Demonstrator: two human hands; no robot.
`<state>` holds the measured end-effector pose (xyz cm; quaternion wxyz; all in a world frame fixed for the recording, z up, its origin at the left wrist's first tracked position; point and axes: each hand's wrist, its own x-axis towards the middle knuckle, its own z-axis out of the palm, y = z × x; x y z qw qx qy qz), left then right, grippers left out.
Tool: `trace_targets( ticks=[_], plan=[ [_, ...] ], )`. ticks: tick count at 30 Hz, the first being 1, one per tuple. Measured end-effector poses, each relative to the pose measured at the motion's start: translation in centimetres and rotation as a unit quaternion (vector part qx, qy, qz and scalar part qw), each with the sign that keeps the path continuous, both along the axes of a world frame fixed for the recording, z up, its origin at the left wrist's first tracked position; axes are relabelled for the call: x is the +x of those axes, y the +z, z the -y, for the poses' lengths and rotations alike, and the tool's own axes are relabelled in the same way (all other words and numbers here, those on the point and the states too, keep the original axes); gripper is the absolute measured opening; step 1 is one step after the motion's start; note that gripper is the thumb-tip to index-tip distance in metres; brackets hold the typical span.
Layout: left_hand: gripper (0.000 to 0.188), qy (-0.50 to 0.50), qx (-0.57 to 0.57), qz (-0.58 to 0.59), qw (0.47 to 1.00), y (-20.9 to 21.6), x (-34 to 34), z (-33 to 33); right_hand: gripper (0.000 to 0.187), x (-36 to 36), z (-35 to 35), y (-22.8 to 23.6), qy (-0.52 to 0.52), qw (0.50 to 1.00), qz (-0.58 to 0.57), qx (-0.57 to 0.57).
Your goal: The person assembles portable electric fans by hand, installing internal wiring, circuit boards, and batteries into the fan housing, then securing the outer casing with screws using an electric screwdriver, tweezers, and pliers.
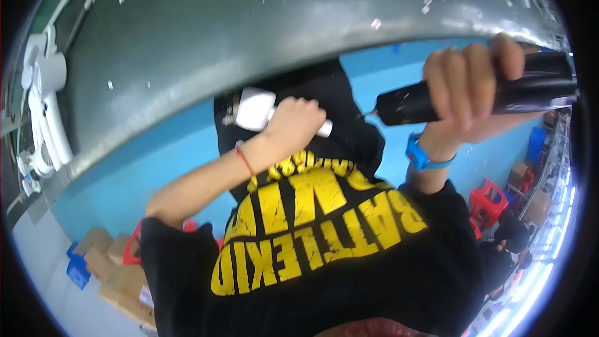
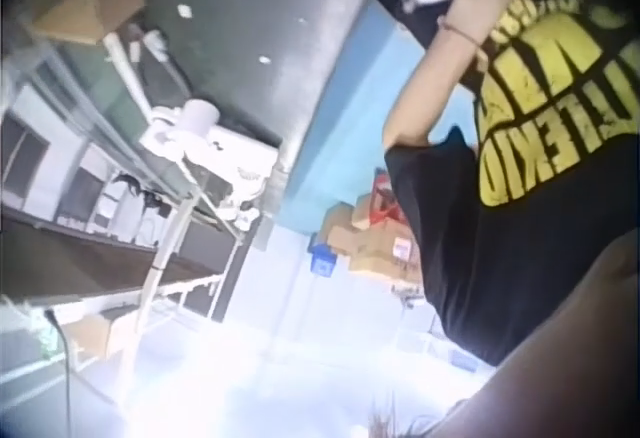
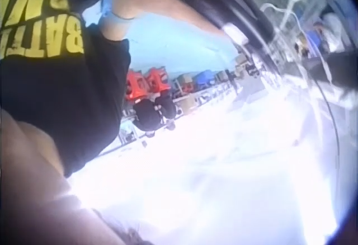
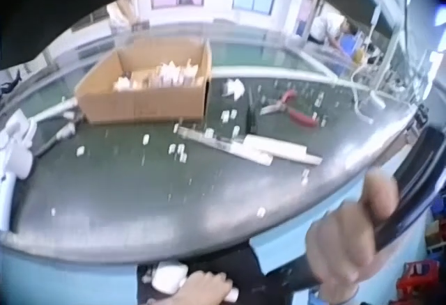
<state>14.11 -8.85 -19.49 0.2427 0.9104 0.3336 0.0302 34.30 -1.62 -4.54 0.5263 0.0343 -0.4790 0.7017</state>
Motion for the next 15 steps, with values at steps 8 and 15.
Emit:
trace_targets(
  ticks=[8, 15],
  plan=[
    [0.025, 0.108, -0.114, 0.051, 0.986, 3.6, -2.1, 0.2, 0.071, -1.3, 1.8, 0.9, -0.104, 0.991, -0.061, -0.064],
    [0.014, 0.184, -0.201, 0.421, 0.866, 12.9, -4.3, 0.8, 0.067, -3.0, 1.4, 3.6, -0.066, 0.993, -0.095, -0.021]
  ],
)
